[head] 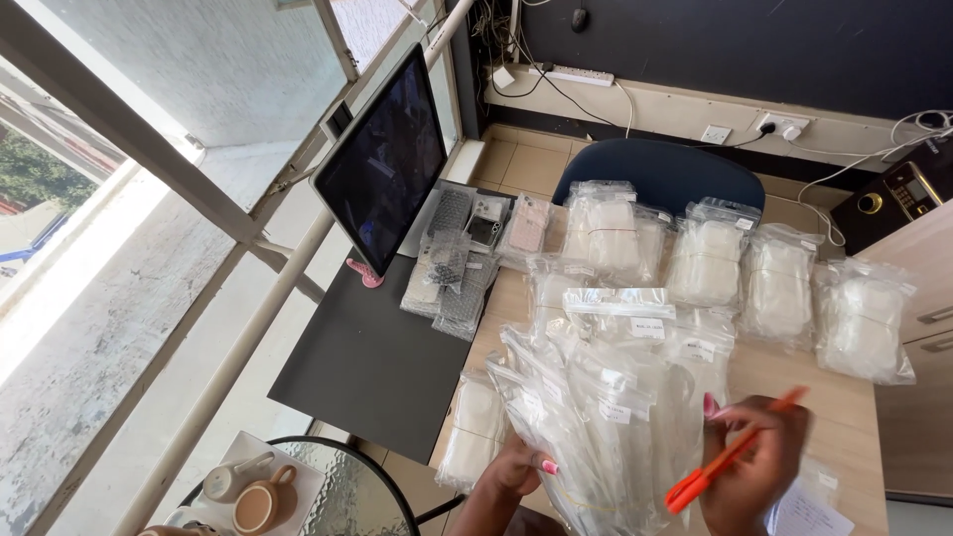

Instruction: Counting and recording inventory of phone cases in a notebook.

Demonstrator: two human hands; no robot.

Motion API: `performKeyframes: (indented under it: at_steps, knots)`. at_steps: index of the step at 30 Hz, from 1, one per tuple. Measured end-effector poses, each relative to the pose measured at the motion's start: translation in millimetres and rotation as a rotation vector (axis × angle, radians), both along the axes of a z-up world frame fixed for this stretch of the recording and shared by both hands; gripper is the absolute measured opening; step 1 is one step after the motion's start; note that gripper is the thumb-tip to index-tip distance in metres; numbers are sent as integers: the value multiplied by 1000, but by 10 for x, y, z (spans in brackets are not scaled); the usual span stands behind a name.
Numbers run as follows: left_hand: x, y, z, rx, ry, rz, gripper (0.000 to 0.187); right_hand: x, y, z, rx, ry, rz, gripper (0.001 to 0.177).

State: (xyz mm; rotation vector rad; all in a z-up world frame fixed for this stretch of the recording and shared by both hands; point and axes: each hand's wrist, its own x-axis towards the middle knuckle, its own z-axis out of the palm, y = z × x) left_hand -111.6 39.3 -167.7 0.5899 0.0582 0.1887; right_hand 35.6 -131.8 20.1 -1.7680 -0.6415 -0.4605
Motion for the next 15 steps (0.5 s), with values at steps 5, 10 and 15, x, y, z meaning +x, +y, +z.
performKeyframes:
  at_steps: [5,10,15]
  knots:
    - [-31,-21,65,-54,42,47,79,-51,81,199,-128,18,257,9]
    - [-72,-8,-330,-145,-103,-23,77,-194,112,236,-224,-2,196,25]
    - [-49,-58,-273,-148,-120,-7,78,-278,170,278,-225,-242,141,18]
